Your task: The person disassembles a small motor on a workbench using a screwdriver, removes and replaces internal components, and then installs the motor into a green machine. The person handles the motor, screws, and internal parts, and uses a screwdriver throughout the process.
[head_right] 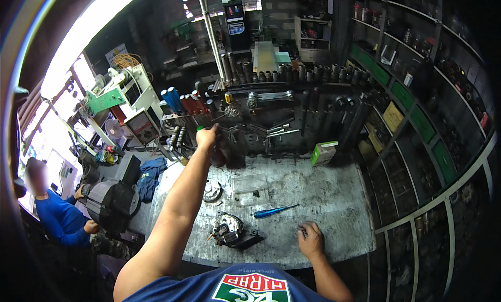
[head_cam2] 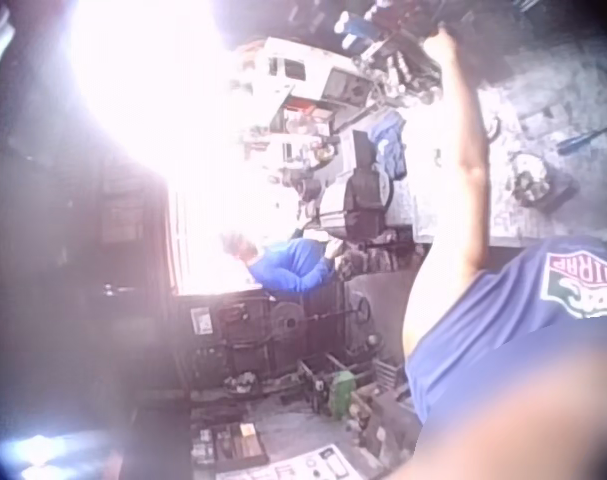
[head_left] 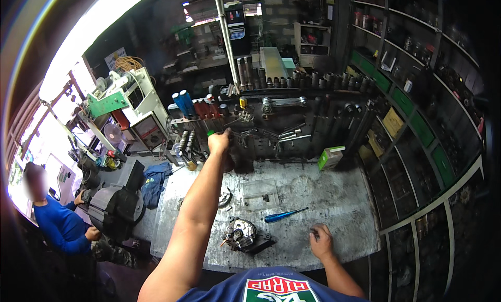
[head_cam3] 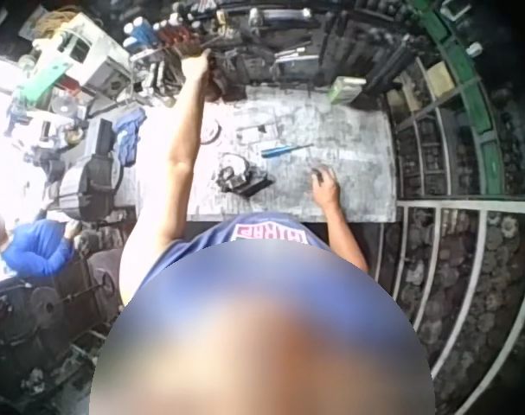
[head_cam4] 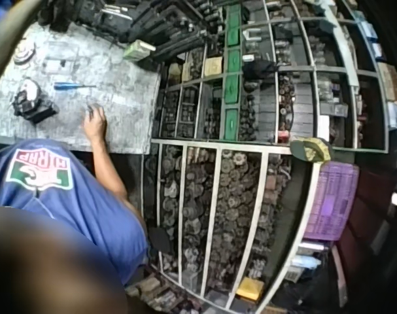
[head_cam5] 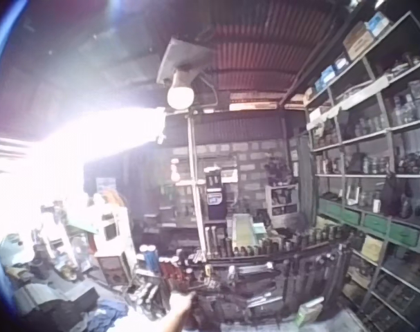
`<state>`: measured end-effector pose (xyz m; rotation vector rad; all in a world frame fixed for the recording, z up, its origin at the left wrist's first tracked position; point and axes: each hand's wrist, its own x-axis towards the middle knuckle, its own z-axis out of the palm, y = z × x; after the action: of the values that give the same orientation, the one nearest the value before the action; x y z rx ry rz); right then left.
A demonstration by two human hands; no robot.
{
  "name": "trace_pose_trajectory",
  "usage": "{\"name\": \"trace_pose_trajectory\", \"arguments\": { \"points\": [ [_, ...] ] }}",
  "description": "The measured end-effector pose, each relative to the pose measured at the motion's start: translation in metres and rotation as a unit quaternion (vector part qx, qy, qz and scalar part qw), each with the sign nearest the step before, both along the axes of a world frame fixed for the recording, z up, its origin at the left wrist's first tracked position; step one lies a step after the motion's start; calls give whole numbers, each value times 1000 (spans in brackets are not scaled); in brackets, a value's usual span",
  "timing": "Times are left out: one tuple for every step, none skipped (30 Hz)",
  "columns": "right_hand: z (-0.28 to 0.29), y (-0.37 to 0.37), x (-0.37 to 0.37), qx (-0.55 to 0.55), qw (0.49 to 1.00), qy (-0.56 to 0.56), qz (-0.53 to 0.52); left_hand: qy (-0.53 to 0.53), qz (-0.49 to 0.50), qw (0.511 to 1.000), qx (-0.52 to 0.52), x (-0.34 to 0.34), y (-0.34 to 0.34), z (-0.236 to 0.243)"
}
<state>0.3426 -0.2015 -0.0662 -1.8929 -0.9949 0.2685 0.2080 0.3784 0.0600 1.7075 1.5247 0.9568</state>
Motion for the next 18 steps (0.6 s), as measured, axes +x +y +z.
{"name": "trace_pose_trajectory", "arguments": {
  "points": [
    [3,-2,2,-6,1000,18,-13,-11,-1,1000,-18,1,-9,2],
    [6,-1,5,-23,998,46,-28,-112,-23,993,-31,-3,-23,1],
    [9,4,9,-32,998,34,-38,-181,-40,982,-44,-6,-36,3],
    [12,14,15,-52,997,31,-49,-279,-59,955,-86,-11,-52,4],
    [15,28,22,-56,997,20,-58,-265,-74,961,-28,-19,-75,3],
    [17,51,29,-40,996,68,-47,-266,-82,960,-12,-34,-101,2],
    [17,79,36,0,993,113,-29,-258,-100,961,17,-50,-129,0],
    [17,110,44,16,996,92,-7,-252,-112,961,30,-66,-160,-3],
    [17,145,50,33,996,84,15,-194,-111,973,59,-82,-192,-6],
    [16,186,52,91,983,154,29,-119,-98,985,79,-99,-224,-9],
    [17,219,58,80,975,202,43,-128,-124,982,63,-114,-256,-12],
    [19,257,61,71,992,104,4,-120,-139,982,41,-130,-288,-16],
    [20,288,61,109,992,56,-22,-79,-155,984,44,-147,-315,-17],
    [23,317,62,120,987,97,-41,-43,-175,981,74,-164,-339,-19],
    [27,345,64,93,990,50,-93,-15,-182,981,67,-180,-359,-19],
    [31,368,62,93,985,19,-143,5,-193,976,98,-195,-375,-20],
    [34,385,63,80,983,29,-165,10,-197,975,100,-212,-390,-21],
    [34,395,63,81,980,49,-173,-20,-181,980,77,-224,-402,-23]
  ]
}}
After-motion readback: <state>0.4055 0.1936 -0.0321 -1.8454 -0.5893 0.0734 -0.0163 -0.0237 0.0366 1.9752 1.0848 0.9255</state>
